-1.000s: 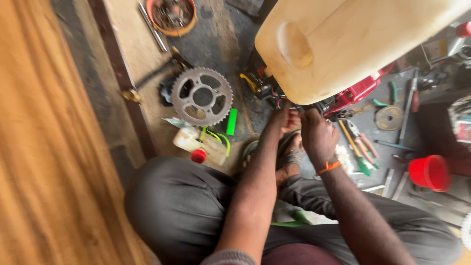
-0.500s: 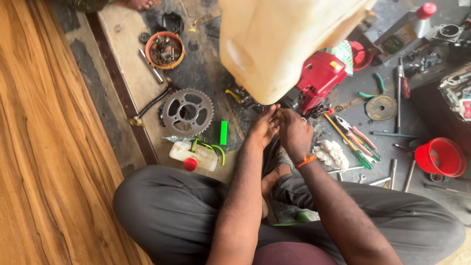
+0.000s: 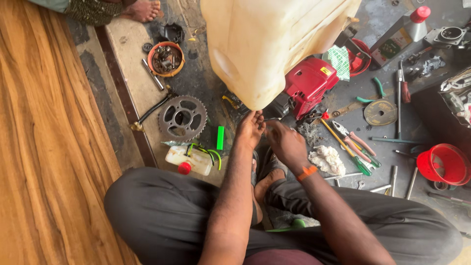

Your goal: The person sits on the floor and works on a small red engine. They handle a white plastic fuel container, a green plastic ring, and a metal rod, using the rod to manipulate the container and the ring. The person also wipes the engine area with a cloth.

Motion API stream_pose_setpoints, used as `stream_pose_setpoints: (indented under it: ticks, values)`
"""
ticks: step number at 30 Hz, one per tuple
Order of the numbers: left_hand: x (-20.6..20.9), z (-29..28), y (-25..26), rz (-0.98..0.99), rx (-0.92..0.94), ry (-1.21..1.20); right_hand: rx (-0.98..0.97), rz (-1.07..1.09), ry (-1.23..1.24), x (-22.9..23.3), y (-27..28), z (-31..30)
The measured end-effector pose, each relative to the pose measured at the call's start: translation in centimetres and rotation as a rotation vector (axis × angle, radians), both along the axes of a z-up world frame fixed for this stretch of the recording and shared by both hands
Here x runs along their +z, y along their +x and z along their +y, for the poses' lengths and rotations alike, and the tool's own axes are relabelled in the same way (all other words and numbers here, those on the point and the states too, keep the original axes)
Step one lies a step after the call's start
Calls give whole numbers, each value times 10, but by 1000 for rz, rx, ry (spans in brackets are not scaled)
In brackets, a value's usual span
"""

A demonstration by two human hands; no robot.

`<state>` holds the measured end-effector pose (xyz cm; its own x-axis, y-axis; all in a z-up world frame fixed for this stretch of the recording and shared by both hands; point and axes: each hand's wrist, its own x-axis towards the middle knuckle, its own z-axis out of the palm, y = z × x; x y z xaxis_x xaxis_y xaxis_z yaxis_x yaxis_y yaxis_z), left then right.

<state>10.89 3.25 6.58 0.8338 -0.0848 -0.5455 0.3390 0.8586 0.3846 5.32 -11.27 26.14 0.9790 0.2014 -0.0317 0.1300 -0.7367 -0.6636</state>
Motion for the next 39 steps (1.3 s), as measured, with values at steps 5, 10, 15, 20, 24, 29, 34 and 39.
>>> stream_pose_setpoints:
  ticks: [5, 10, 15, 20, 24, 29, 34, 39]
  values:
    - [-62, -29, 49, 207, 184, -166, -37, 164, 34, 10, -26, -57]
    - [-84, -45, 71, 245, 248, -148, -217, 310, 52, -22, -27, -92]
    - [-38, -51, 74, -27, 254, -251, -230, 377, 92, -43, -16, -96]
    - [10, -52, 82, -148, 280, -269, -191, 421, 96, -48, 0, -90]
    - [21, -55, 82, -47, 245, -191, -185, 455, 101, -51, 6, -88]
    - [18, -52, 80, -94, 232, -177, -197, 491, 49, -55, 13, -88]
    - [13, -50, 79, -18, 217, -218, -186, 494, 49, -57, 17, -89]
    - [12, -50, 76, -29, 166, -94, -167, 479, 44, -59, 17, -89]
